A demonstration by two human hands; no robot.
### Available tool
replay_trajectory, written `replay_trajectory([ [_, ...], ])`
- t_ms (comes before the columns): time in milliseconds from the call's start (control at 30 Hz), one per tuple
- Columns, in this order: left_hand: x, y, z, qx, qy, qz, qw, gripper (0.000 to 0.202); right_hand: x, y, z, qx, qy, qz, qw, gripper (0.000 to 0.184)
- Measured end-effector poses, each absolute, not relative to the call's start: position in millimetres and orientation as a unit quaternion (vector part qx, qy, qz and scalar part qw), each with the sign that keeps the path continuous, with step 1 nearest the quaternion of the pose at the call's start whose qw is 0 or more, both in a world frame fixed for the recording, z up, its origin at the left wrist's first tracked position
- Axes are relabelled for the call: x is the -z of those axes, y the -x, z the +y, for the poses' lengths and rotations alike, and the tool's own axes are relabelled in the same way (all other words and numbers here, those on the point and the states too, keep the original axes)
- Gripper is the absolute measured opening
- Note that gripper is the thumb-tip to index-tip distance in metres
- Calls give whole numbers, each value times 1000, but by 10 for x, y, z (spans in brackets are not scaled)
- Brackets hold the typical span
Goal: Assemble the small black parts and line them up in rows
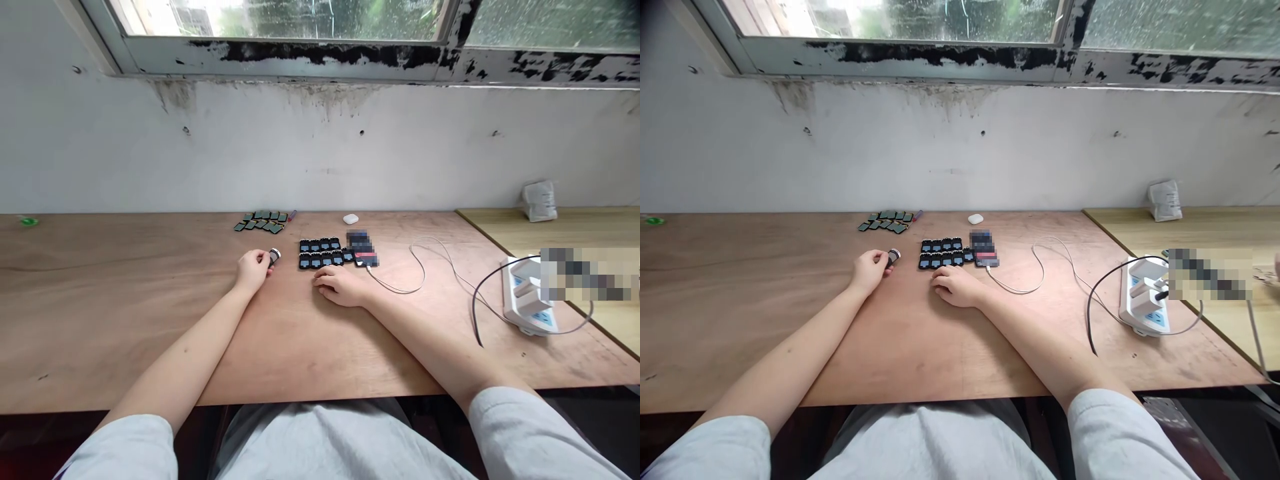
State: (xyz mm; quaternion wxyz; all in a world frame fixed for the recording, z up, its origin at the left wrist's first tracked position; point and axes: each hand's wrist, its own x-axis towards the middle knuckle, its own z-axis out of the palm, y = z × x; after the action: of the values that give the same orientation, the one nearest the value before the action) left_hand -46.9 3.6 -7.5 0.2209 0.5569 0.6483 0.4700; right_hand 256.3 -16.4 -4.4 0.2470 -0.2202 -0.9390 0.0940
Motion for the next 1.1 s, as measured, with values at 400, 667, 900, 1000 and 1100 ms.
replay_trajectory([
  [400, 59, 409, 24, -386, -639, 662, 70, 22, 28, -2556, -162, -109, 229, -936, 245, 21],
  [667, 15, 42, 155, -174, -731, 653, -96, 43, 30, -2555, -156, -100, 222, -936, 253, 21],
  [900, -13, -119, 371, -163, -734, 653, -87, 56, -31, -2588, -167, -5, 285, -928, 240, 20],
  [1000, -6, -118, 410, -161, -751, 637, -57, 57, -60, -2651, -127, 84, 427, -865, 250, 23],
  [1100, 2, -89, 405, -173, -763, 622, -31, 58, -28, -2735, -51, 133, 511, -815, 238, 30],
])
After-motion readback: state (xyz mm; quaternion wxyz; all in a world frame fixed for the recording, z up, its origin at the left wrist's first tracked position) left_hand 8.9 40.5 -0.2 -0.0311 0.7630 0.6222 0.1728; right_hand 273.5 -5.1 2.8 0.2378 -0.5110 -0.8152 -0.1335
